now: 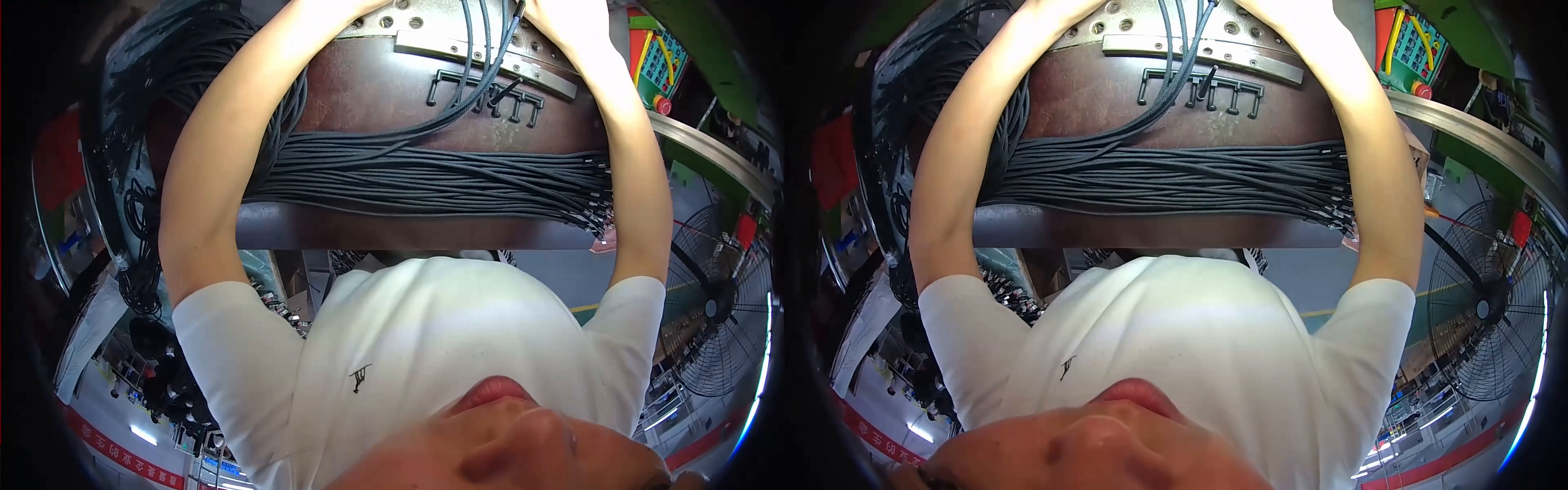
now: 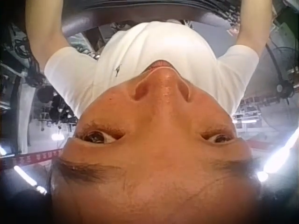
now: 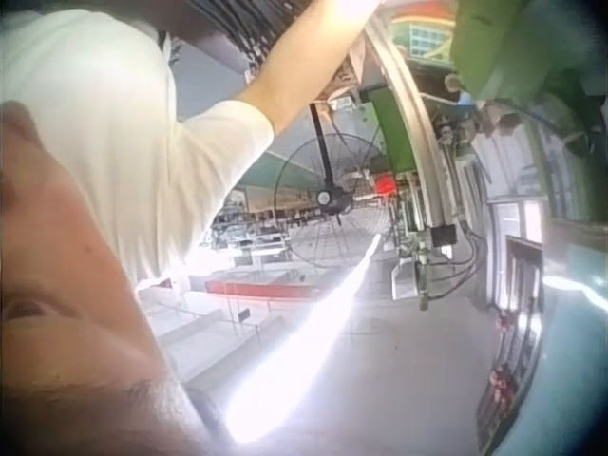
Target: Organizing and sorting multiple black cables on a workbench in a factory environment.
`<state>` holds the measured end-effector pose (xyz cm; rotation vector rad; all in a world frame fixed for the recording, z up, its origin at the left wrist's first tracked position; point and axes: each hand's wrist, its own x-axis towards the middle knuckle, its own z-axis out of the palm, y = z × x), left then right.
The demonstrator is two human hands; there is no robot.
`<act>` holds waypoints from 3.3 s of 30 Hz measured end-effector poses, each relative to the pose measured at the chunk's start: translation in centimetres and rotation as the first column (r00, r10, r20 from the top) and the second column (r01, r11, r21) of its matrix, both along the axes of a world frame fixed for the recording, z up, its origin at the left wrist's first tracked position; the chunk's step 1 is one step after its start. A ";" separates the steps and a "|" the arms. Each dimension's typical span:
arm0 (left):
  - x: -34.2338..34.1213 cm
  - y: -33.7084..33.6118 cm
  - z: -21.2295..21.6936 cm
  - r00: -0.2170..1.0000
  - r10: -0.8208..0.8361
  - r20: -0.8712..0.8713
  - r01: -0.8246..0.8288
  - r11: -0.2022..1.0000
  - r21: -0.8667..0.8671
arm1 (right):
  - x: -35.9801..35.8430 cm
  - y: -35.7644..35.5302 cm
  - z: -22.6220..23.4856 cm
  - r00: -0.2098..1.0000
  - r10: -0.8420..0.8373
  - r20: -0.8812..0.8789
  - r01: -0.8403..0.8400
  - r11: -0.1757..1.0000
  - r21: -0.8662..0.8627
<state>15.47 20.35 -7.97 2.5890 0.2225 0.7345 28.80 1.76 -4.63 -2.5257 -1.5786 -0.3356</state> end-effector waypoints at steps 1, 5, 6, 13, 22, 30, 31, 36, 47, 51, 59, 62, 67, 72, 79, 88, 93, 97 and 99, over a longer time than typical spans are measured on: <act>0.0 0.1 0.0 0.999 -0.004 -0.040 0.004 1.000 0.009 | 0.0 0.1 -0.1 1.000 0.000 0.000 0.000 1.000 0.002; 0.1 -1.1 2.9 0.966 0.072 -0.247 -0.056 0.996 0.074 | -0.5 -0.1 0.4 0.987 -0.037 -0.157 0.051 0.995 0.088; -0.3 -0.8 2.5 0.985 0.042 -0.165 -0.043 0.999 -0.002 | -0.6 -0.2 0.6 0.974 -0.085 -0.208 0.101 0.992 0.069; -0.9 -0.5 1.3 0.996 0.093 -0.010 -0.092 0.993 0.079 | 2.9 -1.7 -2.0 0.864 0.070 -0.498 0.118 0.934 0.337; 0.0 -1.1 0.7 0.981 0.131 0.141 -0.172 0.926 0.338 | 1.7 -1.7 0.8 0.839 -0.081 -0.538 0.166 0.980 0.111; -24.7 -9.8 8.7 0.372 -0.761 -0.531 0.010 0.576 -0.817 | -7.6 -27.1 0.3 0.865 0.341 -0.367 0.165 0.498 0.852; -27.5 -12.7 7.3 0.351 -0.621 -0.701 -0.085 0.724 -0.684 | -7.6 -30.8 -2.0 0.843 -0.058 -0.535 0.471 0.562 0.680; -35.4 -14.0 -9.1 0.556 0.077 -0.828 -0.183 0.983 -0.031 | -15.9 -45.1 -17.6 0.180 -0.177 -0.968 0.736 0.677 0.013; -35.7 -14.0 -11.7 0.604 0.235 -0.761 -0.197 0.970 0.143 | -16.9 -35.4 -17.3 0.816 -0.263 -0.514 0.333 0.942 0.047; -34.4 -13.8 -10.1 0.618 0.209 -0.758 -0.204 0.974 0.102 | -17.0 -34.3 -15.9 0.765 -0.265 -0.587 0.346 0.938 0.028; -34.2 -13.4 -10.1 0.608 0.251 -0.753 -0.149 0.968 0.203 | -16.7 -33.8 -14.1 0.823 -0.311 -0.475 0.337 0.941 -0.032; -31.5 -14.3 -5.1 0.686 0.168 -0.708 -0.323 0.942 -0.089 | -16.9 -32.3 -9.5 0.820 -0.404 -0.406 0.369 0.915 -0.166; -26.9 -16.3 5.0 0.496 -0.684 -0.535 0.055 0.639 -0.767 | -14.0 -26.3 4.2 0.391 -0.172 -0.904 -0.420 0.841 -0.342; -16.9 -19.6 6.6 0.838 -0.542 -0.061 0.412 0.703 -0.580 | -9.9 -13.8 3.5 0.933 0.161 -0.321 -0.088 0.970 0.229; -16.1 -18.8 3.2 0.950 0.008 -0.312 0.062 0.975 0.214 | -7.4 -16.7 -0.4 0.949 0.040 -0.314 0.019 0.983 0.181; -14.4 -15.0 5.3 0.959 -0.176 -0.221 0.019 0.821 -0.570 | -7.0 -20.7 9.4 0.973 -0.161 0.166 0.120 0.965 0.234; -11.1 -15.3 8.8 0.577 -0.605 -0.548 0.235 0.766 -0.598 | -3.5 -11.9 -0.5 0.916 0.353 -0.190 -0.342 0.936 0.088; -7.1 -21.3 7.7 0.439 -0.796 -0.417 0.563 0.605 -0.562 | -2.3 -8.8 -2.1 0.856 0.357 -0.373 -0.365 0.930 0.052; -4.6 -25.3 6.9 0.384 -0.833 -0.398 0.569 0.553 -0.609 | -2.8 -8.7 -1.6 0.823 0.357 -0.443 -0.342 0.933 0.116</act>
